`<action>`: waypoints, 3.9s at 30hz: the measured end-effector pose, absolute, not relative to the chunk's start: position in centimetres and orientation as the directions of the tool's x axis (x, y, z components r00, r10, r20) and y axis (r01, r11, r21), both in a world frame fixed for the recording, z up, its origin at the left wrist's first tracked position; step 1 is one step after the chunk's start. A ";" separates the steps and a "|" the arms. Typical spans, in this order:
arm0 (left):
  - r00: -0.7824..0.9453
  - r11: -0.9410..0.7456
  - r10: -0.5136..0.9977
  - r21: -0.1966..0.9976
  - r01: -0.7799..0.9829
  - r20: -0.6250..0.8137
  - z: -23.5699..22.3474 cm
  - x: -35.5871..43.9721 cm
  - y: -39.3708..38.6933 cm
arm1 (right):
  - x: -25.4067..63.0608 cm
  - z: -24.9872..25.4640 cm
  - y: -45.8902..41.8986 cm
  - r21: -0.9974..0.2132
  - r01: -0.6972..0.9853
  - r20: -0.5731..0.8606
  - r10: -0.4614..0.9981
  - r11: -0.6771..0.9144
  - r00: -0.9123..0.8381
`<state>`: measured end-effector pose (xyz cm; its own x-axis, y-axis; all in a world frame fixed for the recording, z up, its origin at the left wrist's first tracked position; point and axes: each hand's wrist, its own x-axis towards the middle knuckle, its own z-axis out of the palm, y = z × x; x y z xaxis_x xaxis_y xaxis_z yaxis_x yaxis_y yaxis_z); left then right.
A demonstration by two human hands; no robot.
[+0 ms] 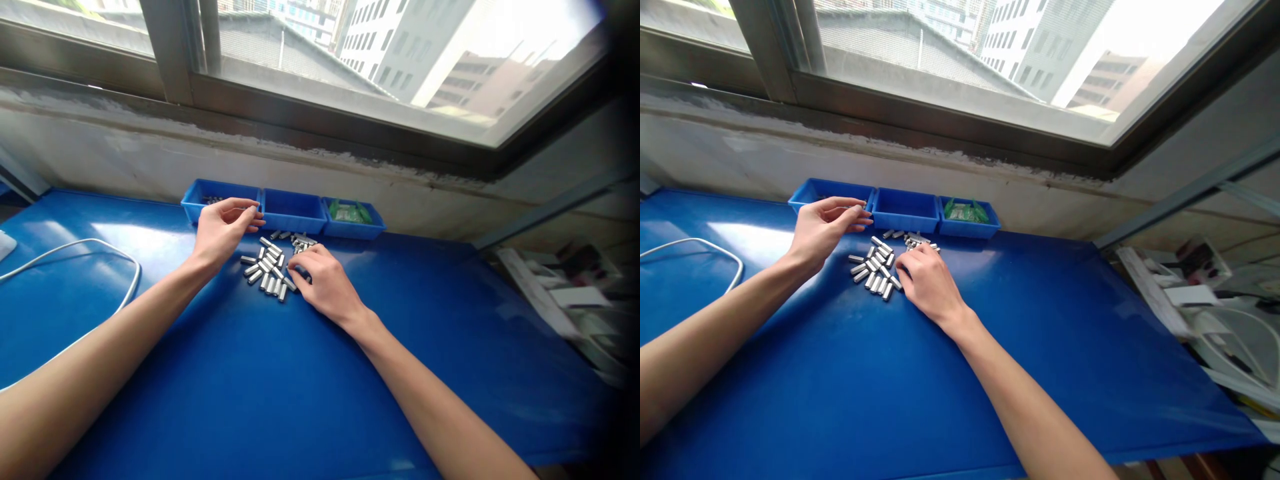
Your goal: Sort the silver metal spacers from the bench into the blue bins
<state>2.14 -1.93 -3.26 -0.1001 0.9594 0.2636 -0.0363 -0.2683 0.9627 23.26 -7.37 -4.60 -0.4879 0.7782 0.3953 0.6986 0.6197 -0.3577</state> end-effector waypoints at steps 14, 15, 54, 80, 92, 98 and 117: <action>0.023 -0.283 0.959 0.957 0.058 0.282 -3.2 2.2 -2.3 | 23.6 -3.6 -7.4 -0.600 0.606 0.432 0.850 0.521 -0.303; 0.043 -0.279 0.960 0.958 0.060 0.277 -3.2 2.3 -2.4 | 23.5 -3.7 -7.4 -0.666 0.564 0.415 0.871 0.488 -0.263; 0.420 -0.428 0.842 0.892 0.142 0.337 -2.6 3.3 -4.2 | 23.2 -3.5 -7.2 -0.990 -0.124 -0.048 0.991 -0.063 -0.127; 0.192 -0.468 0.884 0.792 0.392 0.427 -4.0 2.0 -2.7 | 26.6 -4.7 -6.2 -0.291 0.794 0.416 0.818 0.533 -0.397; 0.613 -0.794 0.608 0.394 0.463 0.505 -5.7 1.6 -2.9 | 26.4 -5.4 -6.0 -0.294 0.730 0.466 0.760 0.617 -0.454; 0.649 -0.801 0.598 0.343 0.490 0.470 -5.6 1.6 -3.4 | 26.1 -5.4 -6.0 -0.248 0.791 0.463 0.786 0.559 -0.410; 0.647 -0.820 0.572 0.327 0.470 0.504 -5.7 1.7 -3.2 | 26.3 -5.8 -5.9 -0.263 0.779 0.475 0.779 0.569 -0.409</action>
<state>1.71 -3.22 -5.72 0.6474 0.5719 0.5038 0.4697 -0.8199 0.3273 26.32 -5.91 -5.81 -0.4085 0.7792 0.4754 0.7793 0.5689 -0.2628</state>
